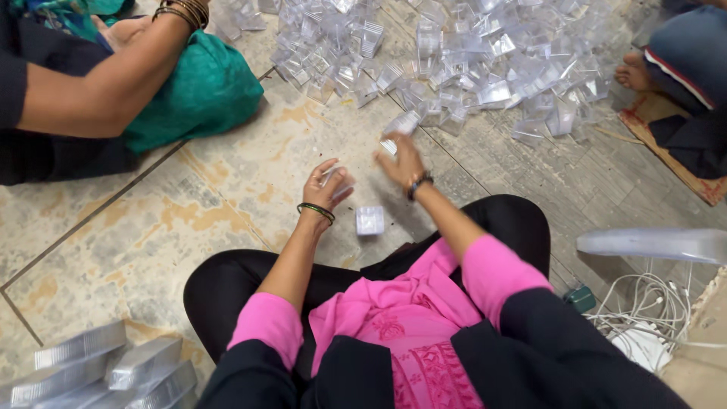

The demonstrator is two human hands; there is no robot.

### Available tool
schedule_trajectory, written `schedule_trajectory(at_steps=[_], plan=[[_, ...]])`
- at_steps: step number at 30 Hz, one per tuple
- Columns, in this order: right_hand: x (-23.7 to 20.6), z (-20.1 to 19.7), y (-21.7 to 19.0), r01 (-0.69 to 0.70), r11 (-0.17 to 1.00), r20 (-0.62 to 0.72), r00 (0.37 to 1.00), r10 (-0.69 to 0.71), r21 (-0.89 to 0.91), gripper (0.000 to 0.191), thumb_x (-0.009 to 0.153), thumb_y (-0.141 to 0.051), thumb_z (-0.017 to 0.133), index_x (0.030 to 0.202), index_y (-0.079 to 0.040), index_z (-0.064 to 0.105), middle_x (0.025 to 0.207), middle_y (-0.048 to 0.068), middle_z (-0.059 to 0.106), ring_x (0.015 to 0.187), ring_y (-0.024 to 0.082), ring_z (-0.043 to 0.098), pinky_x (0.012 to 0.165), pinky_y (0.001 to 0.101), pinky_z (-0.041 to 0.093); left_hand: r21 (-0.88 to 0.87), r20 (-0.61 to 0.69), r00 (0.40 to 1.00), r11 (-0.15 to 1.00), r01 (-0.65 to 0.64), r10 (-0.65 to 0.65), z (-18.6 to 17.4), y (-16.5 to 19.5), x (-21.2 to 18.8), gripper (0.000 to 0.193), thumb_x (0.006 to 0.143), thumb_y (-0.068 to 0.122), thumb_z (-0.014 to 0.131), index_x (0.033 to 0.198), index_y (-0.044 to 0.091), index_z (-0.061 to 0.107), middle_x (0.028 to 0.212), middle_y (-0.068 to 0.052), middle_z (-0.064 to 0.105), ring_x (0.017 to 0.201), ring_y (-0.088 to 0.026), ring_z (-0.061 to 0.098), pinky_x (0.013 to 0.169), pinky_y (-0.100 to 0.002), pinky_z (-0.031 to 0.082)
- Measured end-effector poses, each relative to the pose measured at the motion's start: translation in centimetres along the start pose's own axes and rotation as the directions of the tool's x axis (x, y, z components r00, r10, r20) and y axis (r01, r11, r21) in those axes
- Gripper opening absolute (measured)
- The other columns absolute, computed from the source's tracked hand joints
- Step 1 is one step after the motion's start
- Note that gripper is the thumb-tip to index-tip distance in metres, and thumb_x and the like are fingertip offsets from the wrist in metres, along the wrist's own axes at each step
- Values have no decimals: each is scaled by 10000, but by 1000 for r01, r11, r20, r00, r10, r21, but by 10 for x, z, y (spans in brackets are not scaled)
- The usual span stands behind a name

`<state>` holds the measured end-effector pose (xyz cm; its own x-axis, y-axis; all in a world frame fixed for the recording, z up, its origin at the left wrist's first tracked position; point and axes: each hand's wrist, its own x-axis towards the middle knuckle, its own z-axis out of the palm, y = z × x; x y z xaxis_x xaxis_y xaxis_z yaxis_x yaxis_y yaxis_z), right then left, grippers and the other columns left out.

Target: The person sits on the floor and stacks small transparent plastic cups one at a time, picking loose cups from a pile and pressing them into a growing stack, then setting completed stacks aside with other finished stacks.

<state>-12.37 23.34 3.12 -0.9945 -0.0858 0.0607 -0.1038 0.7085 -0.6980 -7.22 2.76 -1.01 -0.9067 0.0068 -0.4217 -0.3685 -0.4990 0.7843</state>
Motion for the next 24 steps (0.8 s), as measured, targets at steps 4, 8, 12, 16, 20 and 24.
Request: schedule_trajectory(at_steps=[4, 8, 12, 16, 20, 24], plan=[[64, 9, 0, 50, 892, -26, 997, -69, -450, 612, 846, -375, 741, 1308, 0, 598, 1343, 241, 599, 1269, 405, 576, 1042, 508, 475, -50, -169, 985, 998, 25, -34, -28, -1, 42, 522, 853, 189, 803, 1318, 147, 568, 1177, -71, 668, 988, -219, 708, 823, -399, 634], [98, 7, -6, -134, 987, -27, 991, 132, -89, 390, 976, -220, 687, 1274, 20, 609, 1250, 230, 653, 1139, 382, 671, 930, 535, 565, 8, -97, 993, 998, 70, -69, -35, 4, 58, 540, 853, 229, 816, 1338, 145, 595, 1210, -78, 654, 985, -218, 693, 824, -397, 626], [80, -2, 4, -427, 671, 373, 898, 235, 606, 332, 913, -122, 670, 1226, -27, 613, 1140, 110, 709, 1010, 266, 735, 822, 477, 635, 147, 21, 989, 978, 145, -149, -27, 9, 51, 628, 838, 260, 819, 1410, 181, 573, 1332, -4, 634, 1058, -176, 701, 863, -374, 623], [16, 25, 13, -538, 502, 597, 801, 52, 677, 265, 926, -120, 628, 1190, -94, 618, 1051, 48, 701, 936, 200, 690, 769, 396, 605, 256, 256, 954, 963, 88, -155, -9, 12, 18, 629, 825, 272, 834, 1401, 161, 608, 1294, -11, 663, 1066, -142, 691, 837, -351, 629], [-27, 50, 13, -215, 708, 258, 965, 47, 672, 278, 914, -55, 657, 1185, -41, 595, 1032, 53, 683, 930, 161, 668, 809, 311, 572, 329, 212, 970, 943, 46, -122, 0, 15, -20, 578, 787, 255, 857, 1318, 111, 682, 1121, -37, 738, 923, -157, 722, 728, -319, 634], [-54, 31, 1, -33, 676, 45, 999, 0, 736, 218, 1056, -109, 666, 1218, 26, 610, 1069, 55, 711, 999, 115, 667, 904, 257, 556, 274, 83, 997, 961, -26, 3, 1, 24, -48, 545, 818, 258, 856, 1306, 65, 708, 1047, -59, 751, 858, -154, 721, 668, -301, 614]])
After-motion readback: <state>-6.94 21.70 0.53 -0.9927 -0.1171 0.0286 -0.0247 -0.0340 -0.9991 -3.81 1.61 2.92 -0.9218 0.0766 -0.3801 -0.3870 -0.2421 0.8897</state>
